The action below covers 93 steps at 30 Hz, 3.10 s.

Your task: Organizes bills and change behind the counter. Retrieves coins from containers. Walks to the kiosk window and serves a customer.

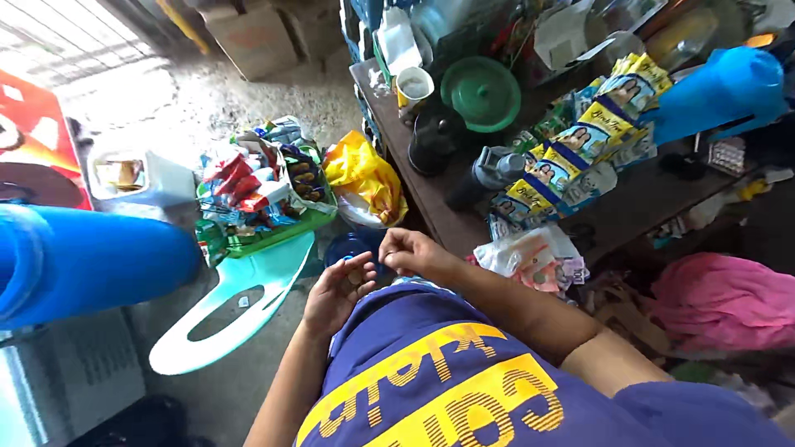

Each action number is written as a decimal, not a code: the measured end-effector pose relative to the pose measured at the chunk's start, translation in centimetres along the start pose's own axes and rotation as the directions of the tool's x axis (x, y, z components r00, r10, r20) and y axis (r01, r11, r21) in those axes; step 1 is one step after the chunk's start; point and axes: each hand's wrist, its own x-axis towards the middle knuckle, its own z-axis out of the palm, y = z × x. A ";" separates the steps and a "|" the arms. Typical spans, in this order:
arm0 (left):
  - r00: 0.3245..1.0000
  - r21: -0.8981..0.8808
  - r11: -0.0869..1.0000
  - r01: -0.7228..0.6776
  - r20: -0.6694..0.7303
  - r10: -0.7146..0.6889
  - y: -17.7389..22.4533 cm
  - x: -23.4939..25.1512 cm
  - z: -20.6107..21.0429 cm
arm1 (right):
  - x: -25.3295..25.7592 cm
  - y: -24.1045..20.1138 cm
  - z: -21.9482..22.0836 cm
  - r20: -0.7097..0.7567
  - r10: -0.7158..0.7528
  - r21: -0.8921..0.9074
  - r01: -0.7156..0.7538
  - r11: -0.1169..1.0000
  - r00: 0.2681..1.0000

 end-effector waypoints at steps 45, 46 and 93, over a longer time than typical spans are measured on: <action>0.980 0.996 0.088 0.016 -0.033 0.197 2.9 25.2 6.5 | 11.9 -5.4 -25.0 -0.140 -0.373 -0.446 0.278 0.851 0.917; 0.975 0.990 0.143 -0.006 -0.026 0.220 3.0 24.9 6.5 | 12.4 -4.6 -25.7 -0.117 -0.446 -0.552 0.316 0.772 0.887; 0.837 0.447 0.730 -0.517 0.083 0.541 6.8 16.3 12.1 | 12.6 -12.2 -25.5 0.069 -0.631 -0.644 0.518 0.563 0.772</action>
